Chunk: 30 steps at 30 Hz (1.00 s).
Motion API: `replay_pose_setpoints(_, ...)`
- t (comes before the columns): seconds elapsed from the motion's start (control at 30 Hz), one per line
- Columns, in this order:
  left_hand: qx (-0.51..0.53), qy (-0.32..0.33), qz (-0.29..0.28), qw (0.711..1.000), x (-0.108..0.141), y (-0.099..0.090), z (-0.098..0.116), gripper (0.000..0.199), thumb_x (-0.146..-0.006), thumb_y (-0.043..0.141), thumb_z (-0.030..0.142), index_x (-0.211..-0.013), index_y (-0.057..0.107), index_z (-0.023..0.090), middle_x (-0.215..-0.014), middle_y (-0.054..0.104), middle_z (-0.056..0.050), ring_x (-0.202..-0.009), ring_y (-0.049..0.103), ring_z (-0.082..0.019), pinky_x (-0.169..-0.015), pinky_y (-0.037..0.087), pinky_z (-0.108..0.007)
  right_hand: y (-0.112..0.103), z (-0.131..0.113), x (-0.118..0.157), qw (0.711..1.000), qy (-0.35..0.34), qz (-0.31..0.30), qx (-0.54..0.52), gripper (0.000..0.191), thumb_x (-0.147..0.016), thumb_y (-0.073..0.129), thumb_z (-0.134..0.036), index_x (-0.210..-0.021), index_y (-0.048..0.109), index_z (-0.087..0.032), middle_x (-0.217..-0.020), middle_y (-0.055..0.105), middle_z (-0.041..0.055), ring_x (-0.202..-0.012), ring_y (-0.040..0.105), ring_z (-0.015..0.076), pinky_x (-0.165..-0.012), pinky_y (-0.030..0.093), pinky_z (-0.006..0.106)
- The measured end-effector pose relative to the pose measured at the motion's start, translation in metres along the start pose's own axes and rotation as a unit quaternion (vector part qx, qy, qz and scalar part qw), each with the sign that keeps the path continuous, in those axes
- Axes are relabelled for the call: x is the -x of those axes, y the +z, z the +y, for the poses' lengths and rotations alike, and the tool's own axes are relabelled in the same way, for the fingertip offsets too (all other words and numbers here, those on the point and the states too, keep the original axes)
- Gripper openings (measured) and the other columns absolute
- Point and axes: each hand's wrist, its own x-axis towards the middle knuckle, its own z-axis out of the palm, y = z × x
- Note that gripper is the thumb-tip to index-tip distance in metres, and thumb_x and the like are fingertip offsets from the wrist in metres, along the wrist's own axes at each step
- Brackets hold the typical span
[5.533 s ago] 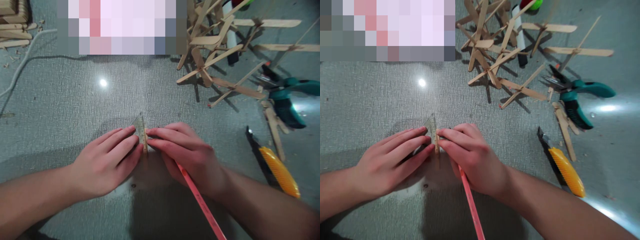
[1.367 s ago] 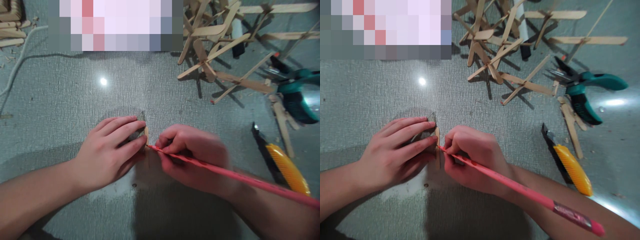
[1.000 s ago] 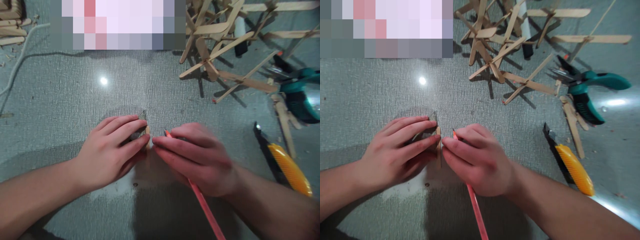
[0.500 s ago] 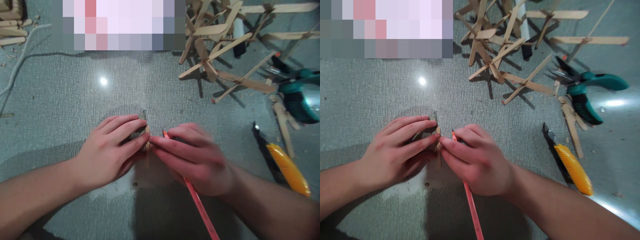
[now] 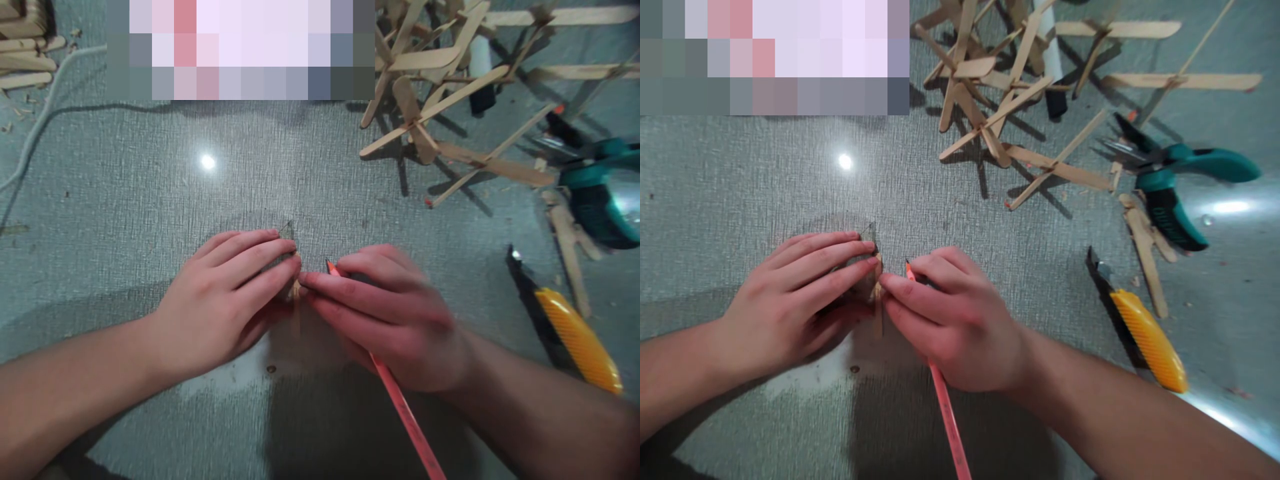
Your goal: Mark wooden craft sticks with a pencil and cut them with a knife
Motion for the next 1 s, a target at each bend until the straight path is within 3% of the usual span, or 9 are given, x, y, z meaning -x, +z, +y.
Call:
replay_pose_setpoints(0.27,-0.004,-0.012,0.002,1.0,-0.0005,0.0001,0.0008,0.036,-0.098,0.069,0.026,-0.129,0.062,0.011,-0.136,0.071,-0.011,-0.134,0.063,-0.027,-0.111,0.051,-0.043,0.0003,0.0009,-0.0002,1.0,0.003,-0.003,0.008,0.015,-0.101,0.057,-0.013,-0.105,0.07,-0.02,-0.113,0.079,0.0034,-0.095,0.064,0.024,-0.076,0.053,0.044)
replay_pose_setpoints(0.63,0.0,-0.007,0.007,1.0,-0.0003,-0.0008,0.0003,0.038,-0.097,0.07,0.027,-0.13,0.061,0.01,-0.135,0.072,-0.012,-0.133,0.063,-0.028,-0.114,0.051,-0.043,0.0003,0.0012,0.0,1.0,0.005,-0.003,-0.008,0.016,-0.1,0.057,-0.012,-0.107,0.069,-0.019,-0.112,0.078,0.006,-0.096,0.063,0.0244,-0.077,0.052,0.044)
replay_pose_setpoints(0.83,0.0,-0.012,0.006,1.0,-0.0014,0.0,0.0004,0.037,-0.097,0.068,0.026,-0.13,0.06,0.012,-0.134,0.072,-0.013,-0.132,0.064,-0.029,-0.108,0.053,-0.044,0.0008,0.0005,-0.0002,1.0,-0.003,0.008,-0.026,0.015,-0.098,0.057,-0.008,-0.105,0.07,-0.012,-0.114,0.079,0.0128,-0.095,0.062,0.0261,-0.076,0.051,0.046)
replay_pose_setpoints(1.0,-0.004,-0.013,0.003,1.0,-0.0014,-0.0016,0.0007,0.038,-0.098,0.067,0.028,-0.132,0.06,0.013,-0.134,0.072,-0.013,-0.131,0.065,-0.029,-0.108,0.053,-0.044,-0.0006,0.0003,-0.0011,1.0,-0.003,0.007,-0.021,0.015,-0.099,0.057,-0.009,-0.105,0.07,-0.014,-0.113,0.079,0.0115,-0.094,0.063,0.0253,-0.076,0.051,0.044)
